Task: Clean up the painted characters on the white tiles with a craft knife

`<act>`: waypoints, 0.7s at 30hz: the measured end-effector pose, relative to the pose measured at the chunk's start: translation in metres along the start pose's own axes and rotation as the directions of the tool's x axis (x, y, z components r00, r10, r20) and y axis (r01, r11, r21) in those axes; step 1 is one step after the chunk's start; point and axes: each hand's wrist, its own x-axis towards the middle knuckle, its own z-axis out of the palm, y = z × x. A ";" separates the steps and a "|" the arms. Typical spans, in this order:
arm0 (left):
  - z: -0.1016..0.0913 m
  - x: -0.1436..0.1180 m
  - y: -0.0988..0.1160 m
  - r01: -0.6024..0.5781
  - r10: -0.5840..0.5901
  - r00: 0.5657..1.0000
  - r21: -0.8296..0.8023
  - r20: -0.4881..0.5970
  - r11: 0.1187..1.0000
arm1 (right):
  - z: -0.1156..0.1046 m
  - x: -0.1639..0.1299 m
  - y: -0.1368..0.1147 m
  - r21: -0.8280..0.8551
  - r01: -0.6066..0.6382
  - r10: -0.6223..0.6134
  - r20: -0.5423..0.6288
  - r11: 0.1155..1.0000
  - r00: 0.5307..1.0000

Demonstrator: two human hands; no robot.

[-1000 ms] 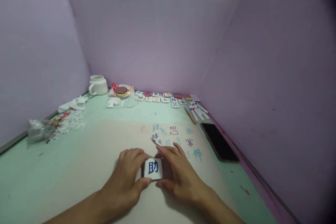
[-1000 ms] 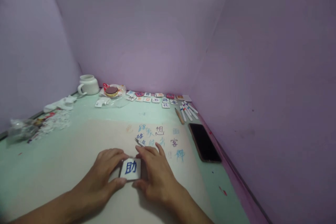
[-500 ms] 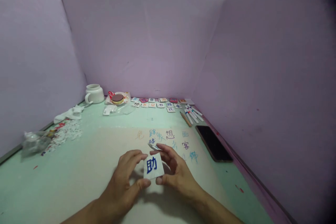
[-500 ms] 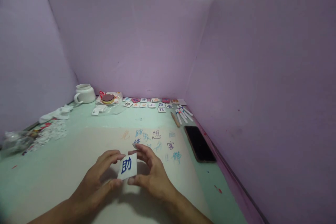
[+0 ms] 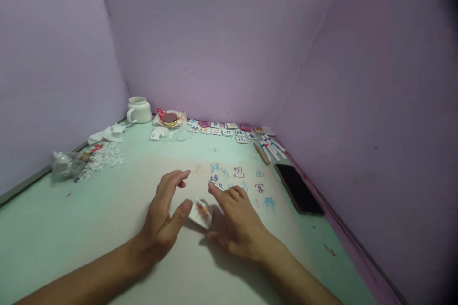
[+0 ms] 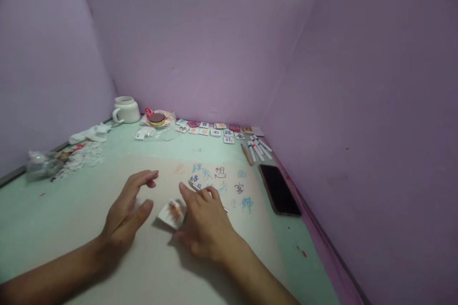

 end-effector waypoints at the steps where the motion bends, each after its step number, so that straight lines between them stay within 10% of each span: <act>1: 0.000 0.000 0.001 0.007 -0.007 1.000 0.004 -0.014 1.000 | 0.002 0.001 0.003 -0.007 -0.010 0.010 -0.043 1.000 0.999; 6: -0.011 0.010 0.006 -0.078 0.078 0.997 0.150 0.002 0.986 | 0.006 -0.010 0.031 0.123 -0.269 0.295 -0.313 0.955 0.903; 11: -0.034 0.028 -0.003 -0.179 0.039 0.910 0.306 0.413 0.935 | 0.003 -0.018 0.049 0.208 -0.484 0.524 -0.424 0.850 0.739; 16: -0.039 0.029 -0.018 -0.054 -0.195 0.764 0.362 0.616 0.931 | 0.005 -0.017 0.051 0.179 -0.491 0.517 -0.427 0.853 0.742; 21: -0.019 0.025 -0.009 -0.055 -0.181 0.759 0.338 0.625 0.939 | 0.010 -0.018 0.049 0.087 -0.446 0.445 -0.365 0.891 0.818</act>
